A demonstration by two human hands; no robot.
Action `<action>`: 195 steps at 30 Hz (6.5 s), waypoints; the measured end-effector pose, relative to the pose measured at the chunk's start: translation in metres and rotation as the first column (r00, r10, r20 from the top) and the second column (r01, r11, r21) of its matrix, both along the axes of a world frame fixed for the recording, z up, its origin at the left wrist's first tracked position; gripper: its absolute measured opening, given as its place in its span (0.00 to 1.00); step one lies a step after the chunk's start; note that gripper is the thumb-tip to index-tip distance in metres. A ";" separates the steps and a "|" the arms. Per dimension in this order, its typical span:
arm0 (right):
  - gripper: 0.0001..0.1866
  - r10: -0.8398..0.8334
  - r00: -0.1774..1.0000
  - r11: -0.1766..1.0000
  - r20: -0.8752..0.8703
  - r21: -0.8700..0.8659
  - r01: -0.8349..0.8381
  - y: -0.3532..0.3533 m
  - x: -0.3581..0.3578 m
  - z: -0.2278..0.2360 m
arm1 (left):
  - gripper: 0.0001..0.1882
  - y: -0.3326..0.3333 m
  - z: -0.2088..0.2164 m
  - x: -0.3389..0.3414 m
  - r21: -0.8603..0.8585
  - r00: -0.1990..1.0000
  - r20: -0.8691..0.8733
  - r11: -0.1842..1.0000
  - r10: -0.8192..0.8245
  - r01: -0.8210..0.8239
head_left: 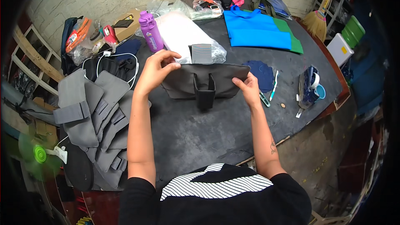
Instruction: The recorder trims loose threads from a fabric pouch using a utility knife and a lighter to seal them, then cleans the surface with a brush.
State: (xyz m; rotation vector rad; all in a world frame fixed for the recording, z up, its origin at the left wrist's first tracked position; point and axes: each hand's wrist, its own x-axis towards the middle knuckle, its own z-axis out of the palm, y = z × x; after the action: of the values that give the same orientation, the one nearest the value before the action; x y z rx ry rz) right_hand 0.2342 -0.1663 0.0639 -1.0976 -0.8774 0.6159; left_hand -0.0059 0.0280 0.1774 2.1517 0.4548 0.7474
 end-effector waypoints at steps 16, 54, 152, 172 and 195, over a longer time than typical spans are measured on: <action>0.50 -0.565 0.502 0.773 0.655 0.207 0.600 0.016 -0.065 0.002 | 0.14 -0.026 -0.079 -0.025 -0.434 0.884 0.448 0.897 0.136 0.082; 0.08 0.671 -0.458 0.712 0.583 -0.679 0.179 0.013 -0.072 0.154 | 0.14 -0.128 -0.070 0.005 0.413 0.981 0.159 0.896 0.108 -0.165; 0.25 -0.106 0.818 0.969 0.565 -0.125 0.211 -0.013 -0.071 0.016 | 0.12 -0.015 -0.005 0.032 0.311 0.960 0.113 0.908 0.256 -0.279; 0.09 -0.405 0.434 0.698 0.805 -0.035 0.715 -0.063 0.016 -0.050 | 0.18 0.018 0.006 0.057 0.093 0.985 -0.124 0.987 -0.123 0.135; 0.06 -0.146 0.418 0.243 0.897 -0.377 0.894 -0.090 0.061 -0.079 | 0.16 -0.071 -0.026 0.060 0.650 0.962 -0.016 0.734 0.274 -0.198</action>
State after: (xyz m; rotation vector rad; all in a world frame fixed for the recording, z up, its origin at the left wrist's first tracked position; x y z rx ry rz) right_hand 0.2953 -0.2563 -0.0146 -2.6416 -0.6342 -0.2201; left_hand 0.0537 -0.0427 0.1515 2.8318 0.6035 1.0446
